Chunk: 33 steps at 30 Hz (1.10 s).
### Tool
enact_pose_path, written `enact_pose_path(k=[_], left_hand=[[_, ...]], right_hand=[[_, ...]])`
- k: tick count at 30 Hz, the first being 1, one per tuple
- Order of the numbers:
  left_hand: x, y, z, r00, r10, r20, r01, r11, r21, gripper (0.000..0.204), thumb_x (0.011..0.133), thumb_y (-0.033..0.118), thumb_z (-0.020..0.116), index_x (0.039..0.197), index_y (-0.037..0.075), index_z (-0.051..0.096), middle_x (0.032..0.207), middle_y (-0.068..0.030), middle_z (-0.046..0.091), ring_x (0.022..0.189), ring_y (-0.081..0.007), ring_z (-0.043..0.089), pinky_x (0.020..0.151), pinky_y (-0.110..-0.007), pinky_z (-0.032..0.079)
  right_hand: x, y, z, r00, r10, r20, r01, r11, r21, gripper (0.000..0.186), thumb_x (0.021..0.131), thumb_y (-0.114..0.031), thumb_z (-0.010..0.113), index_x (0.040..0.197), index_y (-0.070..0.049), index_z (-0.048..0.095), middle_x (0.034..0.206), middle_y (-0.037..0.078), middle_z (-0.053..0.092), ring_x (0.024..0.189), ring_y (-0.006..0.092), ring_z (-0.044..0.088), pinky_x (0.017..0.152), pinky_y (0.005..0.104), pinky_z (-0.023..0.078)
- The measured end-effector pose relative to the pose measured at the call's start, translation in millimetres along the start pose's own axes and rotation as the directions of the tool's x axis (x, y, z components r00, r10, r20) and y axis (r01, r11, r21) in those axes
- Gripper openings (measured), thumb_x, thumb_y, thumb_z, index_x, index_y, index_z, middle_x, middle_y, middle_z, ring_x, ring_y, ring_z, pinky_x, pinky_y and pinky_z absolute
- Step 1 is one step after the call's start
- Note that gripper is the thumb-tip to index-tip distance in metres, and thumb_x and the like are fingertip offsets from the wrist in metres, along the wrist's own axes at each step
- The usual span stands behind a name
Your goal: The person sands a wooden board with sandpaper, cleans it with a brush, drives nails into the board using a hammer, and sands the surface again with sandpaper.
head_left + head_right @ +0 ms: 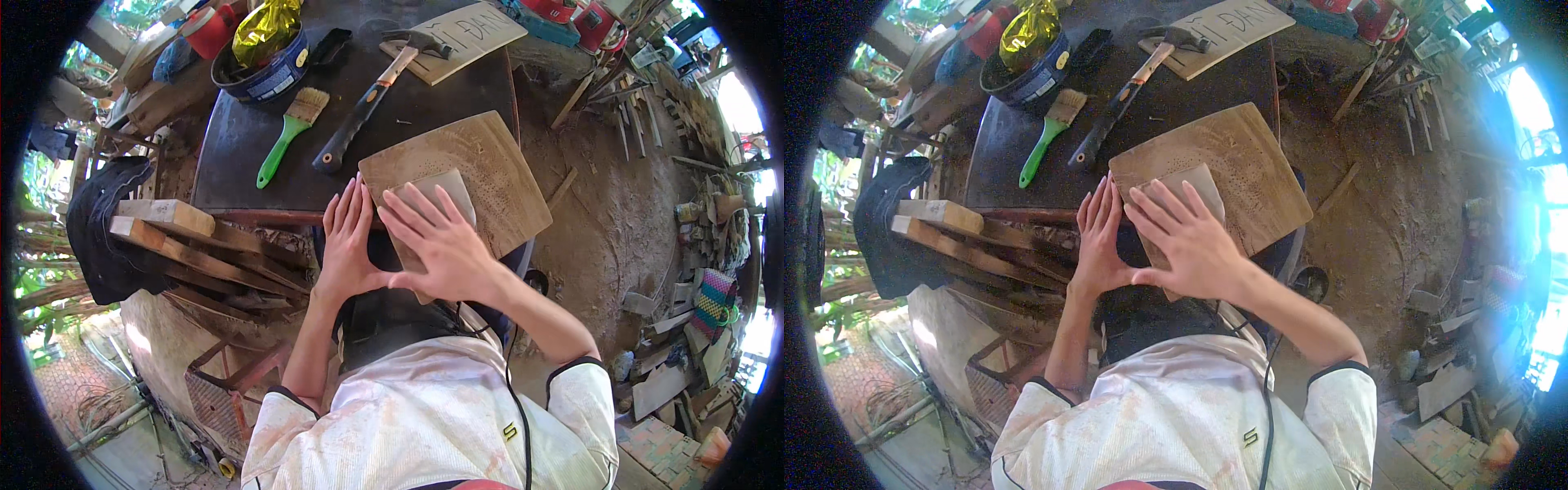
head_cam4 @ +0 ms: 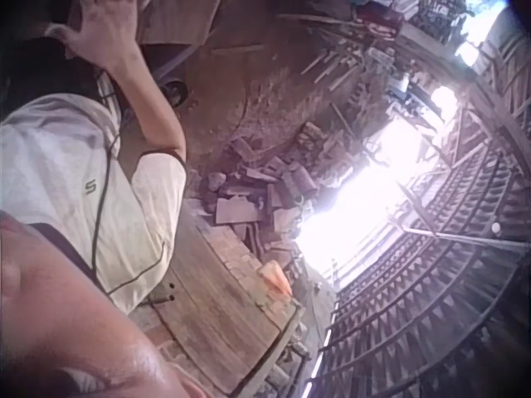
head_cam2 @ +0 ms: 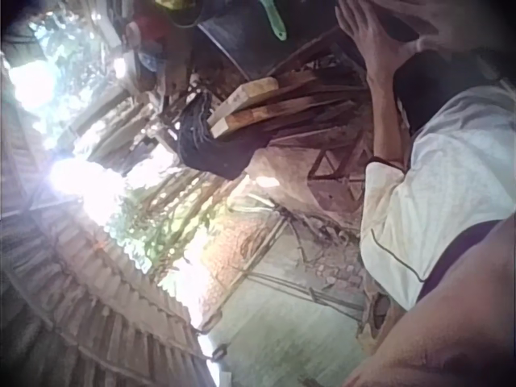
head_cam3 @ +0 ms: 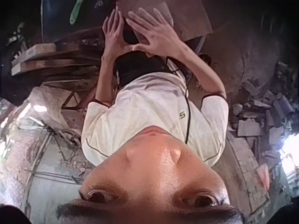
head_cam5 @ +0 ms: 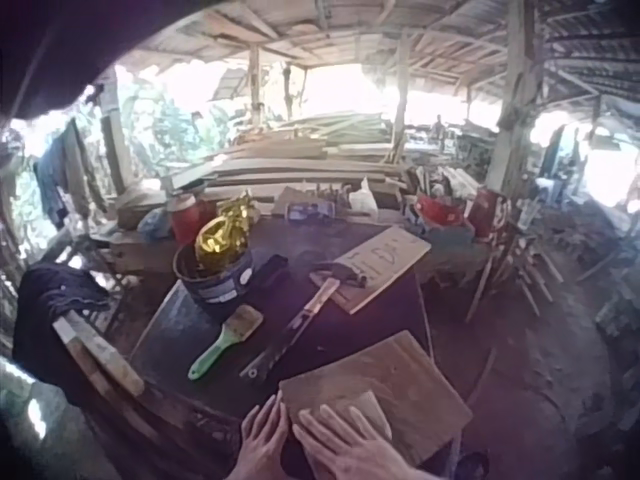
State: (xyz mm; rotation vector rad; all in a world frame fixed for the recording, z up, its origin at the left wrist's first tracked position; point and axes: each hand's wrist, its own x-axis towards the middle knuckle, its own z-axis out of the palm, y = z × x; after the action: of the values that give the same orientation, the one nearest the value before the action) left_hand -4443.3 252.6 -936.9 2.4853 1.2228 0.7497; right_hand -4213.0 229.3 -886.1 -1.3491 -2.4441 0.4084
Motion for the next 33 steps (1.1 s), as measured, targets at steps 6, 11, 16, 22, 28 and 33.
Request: enact_pose_path(k=[6, 11, 16, 22, 28, 33], left_hand=[[4, 2, -2, 1.0, 0.002, -0.008, -0.001, 1.0, 0.006, 0.168, 0.046, 0.092, 0.083, 0.165, -0.013, 0.026, 0.174, -0.0296, 0.028, 0.163, -0.042, 0.026, 0.132, -0.054, 0.015], [2, -1, -2, 1.0, 0.018, 0.001, -0.018, 1.0, 0.016, 0.168, 0.046, 0.092, 0.082, 0.164, -0.014, 0.027, 0.173, -0.0295, 0.029, 0.163, -0.0418, 0.027, 0.132, -0.054, 0.016], [1, -5, 4, 1.0, 0.024, -0.011, -0.023, 0.999, 0.034, 0.168, 0.045, 0.092, 0.082, 0.164, -0.013, 0.027, 0.172, -0.0301, 0.031, 0.163, -0.0416, 0.028, 0.132, -0.054, 0.016], [8, 1, -3, 1.0, 0.01, -0.002, -0.01, 0.999, 0.031, 0.167, 0.047, 0.091, 0.083, 0.165, -0.013, 0.026, 0.173, -0.0295, 0.03, 0.163, -0.0413, 0.027, 0.131, -0.054, 0.017], [6, -1, 0, 1.0, 0.016, -0.011, -0.016, 1.0, 0.0, 0.167, 0.047, 0.091, 0.083, 0.164, -0.014, 0.026, 0.173, -0.0292, 0.03, 0.163, -0.0414, 0.027, 0.132, -0.054, 0.016], [8, 0, 0, 1.0, 0.007, -0.011, -0.007, 1.0, 0.022, 0.168, 0.046, 0.09, 0.084, 0.164, -0.014, 0.026, 0.173, -0.0293, 0.029, 0.163, -0.0412, 0.027, 0.132, -0.054, 0.016]], right_hand=[[32, 48, 7, 0.938, 0.227, -0.263, -0.287, 0.932, -0.22, 0.094, 0.102, -0.06, 0.056, 0.171, -0.003, 0.026, 0.173, 0.023, 0.032, 0.163, 0.0404, 0.022, 0.132, 0.0603, 0.007], [50, 44, -13, 0.995, -0.024, 0.094, 0.04, 0.985, -0.166, 0.091, 0.107, -0.063, 0.047, 0.17, 0.0, 0.026, 0.174, 0.026, 0.029, 0.164, 0.042, 0.021, 0.135, 0.0532, 0.011], [57, 34, 8, 0.957, 0.25, -0.145, -0.289, 0.844, -0.453, 0.093, 0.106, -0.07, 0.041, 0.169, -0.002, 0.03, 0.174, 0.026, 0.029, 0.163, 0.0402, 0.027, 0.135, 0.0536, 0.013], [70, 85, -14, 0.917, 0.261, -0.302, -0.36, 0.869, -0.34, 0.099, 0.103, -0.075, 0.044, 0.167, -0.001, 0.034, 0.175, 0.021, 0.031, 0.164, 0.039, 0.024, 0.134, 0.0558, 0.013], [19, 47, -7, 0.998, -0.045, 0.039, 0.049, 0.994, -0.102, 0.095, 0.104, -0.075, 0.041, 0.167, -0.003, 0.036, 0.175, 0.022, 0.03, 0.165, 0.0406, 0.021, 0.134, 0.0594, 0.009], [19, 67, -9, 0.953, 0.199, -0.228, -0.258, 0.927, -0.271, 0.089, 0.104, -0.067, 0.048, 0.168, -0.007, 0.036, 0.176, 0.021, 0.03, 0.165, 0.0404, 0.02, 0.134, 0.0588, 0.008]])
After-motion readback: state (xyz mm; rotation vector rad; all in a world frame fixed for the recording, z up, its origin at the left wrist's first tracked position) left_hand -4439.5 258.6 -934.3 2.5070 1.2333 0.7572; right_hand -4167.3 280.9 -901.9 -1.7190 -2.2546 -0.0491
